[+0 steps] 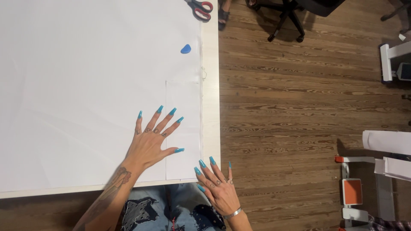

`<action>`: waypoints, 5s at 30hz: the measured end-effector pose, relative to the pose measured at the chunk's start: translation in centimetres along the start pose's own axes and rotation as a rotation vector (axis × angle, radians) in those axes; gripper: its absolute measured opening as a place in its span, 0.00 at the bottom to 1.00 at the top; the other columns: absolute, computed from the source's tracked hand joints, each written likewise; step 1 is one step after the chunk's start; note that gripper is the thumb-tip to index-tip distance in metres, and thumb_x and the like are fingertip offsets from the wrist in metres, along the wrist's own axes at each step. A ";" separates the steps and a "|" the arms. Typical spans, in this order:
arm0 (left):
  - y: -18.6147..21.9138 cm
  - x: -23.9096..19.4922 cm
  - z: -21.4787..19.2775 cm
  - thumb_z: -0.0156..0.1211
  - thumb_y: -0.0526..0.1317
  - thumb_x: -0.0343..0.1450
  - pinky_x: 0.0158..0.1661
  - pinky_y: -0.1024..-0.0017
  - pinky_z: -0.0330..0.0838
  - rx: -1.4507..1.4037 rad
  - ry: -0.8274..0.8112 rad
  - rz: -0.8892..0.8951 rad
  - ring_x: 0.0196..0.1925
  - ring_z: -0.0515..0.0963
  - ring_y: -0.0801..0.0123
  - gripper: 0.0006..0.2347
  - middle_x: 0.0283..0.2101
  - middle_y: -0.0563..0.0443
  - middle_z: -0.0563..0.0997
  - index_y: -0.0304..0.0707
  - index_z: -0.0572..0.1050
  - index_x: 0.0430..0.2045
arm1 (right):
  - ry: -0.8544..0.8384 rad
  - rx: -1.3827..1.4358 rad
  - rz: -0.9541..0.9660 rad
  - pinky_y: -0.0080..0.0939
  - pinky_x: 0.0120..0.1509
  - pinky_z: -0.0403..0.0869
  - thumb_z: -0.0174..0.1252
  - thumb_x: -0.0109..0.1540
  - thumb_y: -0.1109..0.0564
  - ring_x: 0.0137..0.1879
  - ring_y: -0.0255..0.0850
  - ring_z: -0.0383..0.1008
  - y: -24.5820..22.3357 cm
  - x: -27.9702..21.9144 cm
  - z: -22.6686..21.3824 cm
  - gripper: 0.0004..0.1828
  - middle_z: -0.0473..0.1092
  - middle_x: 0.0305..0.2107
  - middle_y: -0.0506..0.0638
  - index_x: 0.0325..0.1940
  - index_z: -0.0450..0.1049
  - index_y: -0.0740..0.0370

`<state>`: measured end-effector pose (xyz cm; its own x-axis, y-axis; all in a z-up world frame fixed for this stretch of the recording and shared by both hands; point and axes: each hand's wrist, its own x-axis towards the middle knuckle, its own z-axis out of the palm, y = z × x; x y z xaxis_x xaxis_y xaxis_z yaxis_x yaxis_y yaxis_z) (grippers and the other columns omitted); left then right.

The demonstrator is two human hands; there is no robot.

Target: Marking a line on a white sheet of material and cutting it with scissors

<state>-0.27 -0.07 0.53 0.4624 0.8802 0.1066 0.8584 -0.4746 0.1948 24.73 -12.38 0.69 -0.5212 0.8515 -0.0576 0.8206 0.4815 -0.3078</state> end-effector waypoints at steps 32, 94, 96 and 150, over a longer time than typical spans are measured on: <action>0.1 0.2 -0.2 0.39 0.66 0.59 0.58 0.50 0.33 0.064 0.042 0.008 0.64 0.46 0.66 0.32 0.63 0.64 0.48 0.62 0.48 0.58 | 0.015 0.033 0.040 0.67 0.61 0.37 0.38 0.62 0.47 0.66 0.40 0.46 -0.2 0.3 -0.4 0.23 0.50 0.60 0.37 0.62 0.53 0.40; 10.2 10.1 4.3 0.42 0.48 0.66 0.58 0.71 0.48 -0.036 0.321 -0.832 0.61 0.55 0.70 0.22 0.59 0.55 0.59 0.44 0.55 0.55 | 0.165 0.179 -0.778 0.57 0.64 0.53 0.42 0.59 0.57 0.59 0.56 0.57 10.8 21.8 -6.1 0.17 0.62 0.51 0.57 0.43 0.69 0.71; 10.3 10.1 4.6 0.30 0.55 0.68 0.58 0.72 0.45 0.040 0.232 -0.856 0.62 0.53 0.71 0.24 0.60 0.58 0.56 0.47 0.51 0.57 | 0.004 0.182 -0.717 0.57 0.64 0.52 0.42 0.57 0.53 0.51 0.55 0.67 9.9 22.7 -8.4 0.15 0.69 0.43 0.57 0.38 0.72 0.60; 7.4 11.5 3.8 0.36 0.47 0.68 0.57 0.65 0.49 0.103 0.252 -0.731 0.61 0.54 0.65 0.16 0.56 0.59 0.59 0.54 0.58 0.50 | -0.209 0.197 -0.522 0.38 0.32 0.73 0.57 0.51 0.60 0.30 0.42 0.73 16.0 31.6 -8.7 0.08 0.70 0.24 0.48 0.35 0.72 0.57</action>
<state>12.25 6.53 -0.48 -0.2823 0.9369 0.2065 0.9479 0.2393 0.2102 23.47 24.03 2.17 -0.8957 0.4436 -0.0309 0.3945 0.7607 -0.5154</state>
